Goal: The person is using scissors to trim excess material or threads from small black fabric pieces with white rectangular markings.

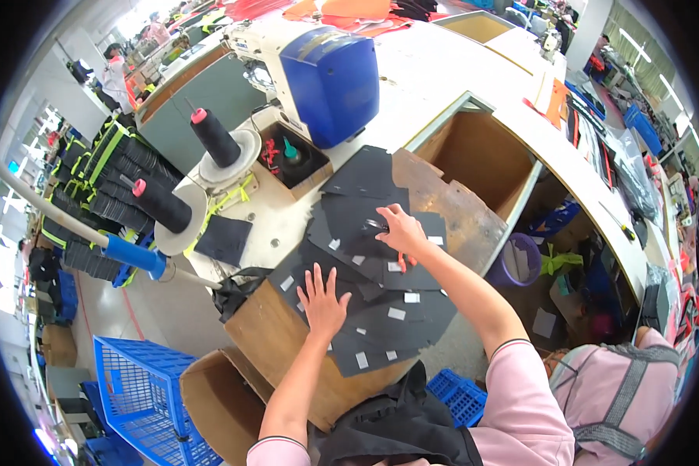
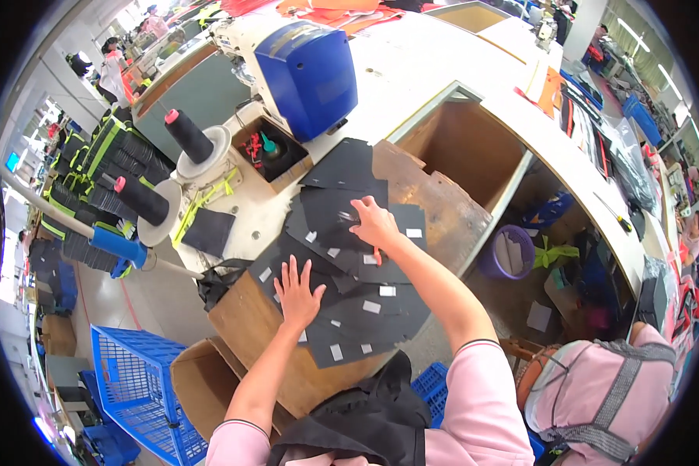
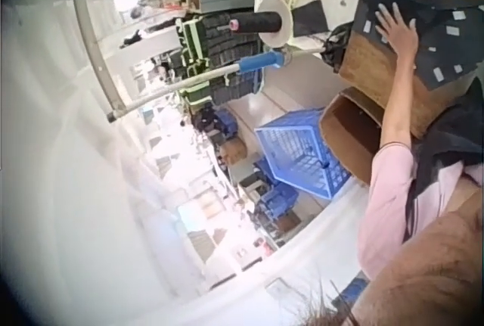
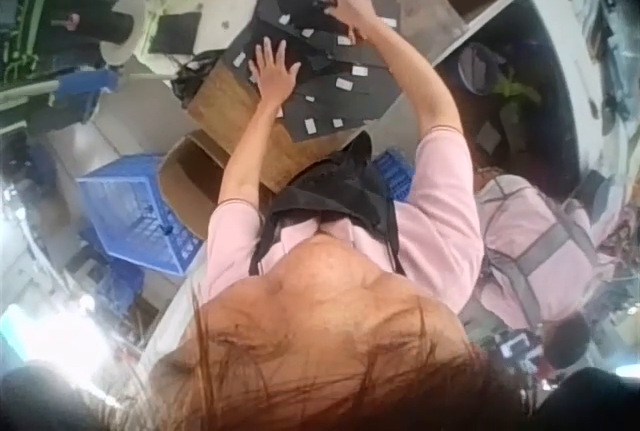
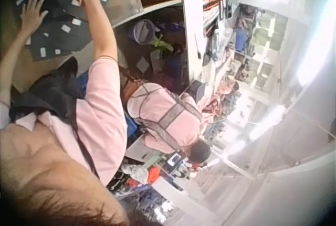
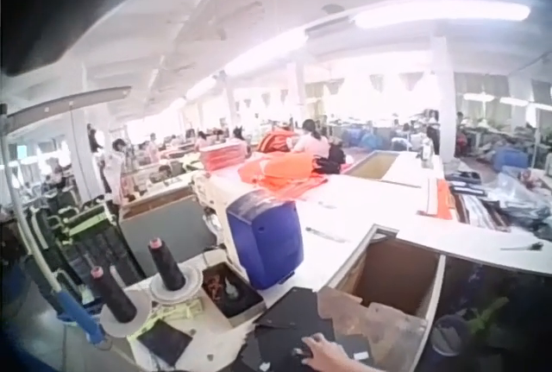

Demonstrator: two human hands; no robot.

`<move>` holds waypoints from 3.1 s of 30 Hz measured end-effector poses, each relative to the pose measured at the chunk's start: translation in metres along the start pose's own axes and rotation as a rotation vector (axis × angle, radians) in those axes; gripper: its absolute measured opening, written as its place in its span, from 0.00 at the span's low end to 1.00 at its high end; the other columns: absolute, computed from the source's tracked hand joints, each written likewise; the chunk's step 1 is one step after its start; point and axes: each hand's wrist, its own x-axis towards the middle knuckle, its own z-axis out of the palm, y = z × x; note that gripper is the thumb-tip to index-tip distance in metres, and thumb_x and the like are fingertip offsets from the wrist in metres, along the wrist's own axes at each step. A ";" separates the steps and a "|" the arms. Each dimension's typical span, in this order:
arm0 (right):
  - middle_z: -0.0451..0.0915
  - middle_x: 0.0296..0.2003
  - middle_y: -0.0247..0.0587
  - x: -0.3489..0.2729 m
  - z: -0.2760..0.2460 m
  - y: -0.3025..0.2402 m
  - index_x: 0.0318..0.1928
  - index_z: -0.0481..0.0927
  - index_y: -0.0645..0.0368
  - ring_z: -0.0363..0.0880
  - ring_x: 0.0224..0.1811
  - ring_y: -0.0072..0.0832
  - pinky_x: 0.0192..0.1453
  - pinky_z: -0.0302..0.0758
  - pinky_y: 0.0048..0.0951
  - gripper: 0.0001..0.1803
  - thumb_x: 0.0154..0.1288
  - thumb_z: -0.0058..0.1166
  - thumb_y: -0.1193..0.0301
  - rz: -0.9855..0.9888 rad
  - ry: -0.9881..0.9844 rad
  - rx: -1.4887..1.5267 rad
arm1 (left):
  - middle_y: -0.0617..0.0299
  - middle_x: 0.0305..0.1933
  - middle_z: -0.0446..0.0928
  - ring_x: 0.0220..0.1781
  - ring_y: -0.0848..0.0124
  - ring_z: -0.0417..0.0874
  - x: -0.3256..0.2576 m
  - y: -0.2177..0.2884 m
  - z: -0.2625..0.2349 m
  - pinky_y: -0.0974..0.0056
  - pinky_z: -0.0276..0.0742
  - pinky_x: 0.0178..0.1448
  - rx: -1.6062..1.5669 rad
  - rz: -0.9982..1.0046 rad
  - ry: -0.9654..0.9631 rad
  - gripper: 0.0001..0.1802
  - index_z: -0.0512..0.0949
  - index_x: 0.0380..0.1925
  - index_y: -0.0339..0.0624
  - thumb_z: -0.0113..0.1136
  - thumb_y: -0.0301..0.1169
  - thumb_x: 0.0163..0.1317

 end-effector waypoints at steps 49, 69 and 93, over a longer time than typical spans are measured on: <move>0.74 0.25 0.33 0.040 -0.045 -0.033 0.39 0.75 0.65 0.66 0.20 0.13 0.19 0.60 0.17 0.18 0.53 0.60 0.64 0.491 -0.172 1.130 | 0.42 0.60 0.64 0.60 0.47 0.67 0.130 0.050 -0.006 0.48 0.56 0.67 -0.469 0.277 0.009 0.48 0.51 0.64 0.32 0.63 0.25 0.41; 0.78 0.39 0.46 -0.147 0.002 0.110 0.50 0.73 0.62 0.77 0.40 0.33 0.44 0.74 0.34 0.21 0.55 0.58 0.69 0.551 0.281 0.477 | 0.66 0.57 0.69 0.59 0.65 0.68 -0.062 -0.038 -0.036 0.55 0.64 0.62 -2.212 -0.913 -0.068 0.30 0.66 0.58 0.47 0.42 0.55 0.64; 0.81 0.30 0.38 -0.198 0.031 -0.069 0.41 0.79 0.63 0.75 0.27 0.19 0.32 0.70 0.23 0.08 0.62 0.50 0.75 0.302 -0.064 0.641 | 0.58 0.41 0.77 0.41 0.69 0.76 -0.130 -0.035 -0.039 0.64 0.71 0.45 -1.222 -0.805 -0.244 0.14 0.75 0.40 0.33 0.62 0.28 0.55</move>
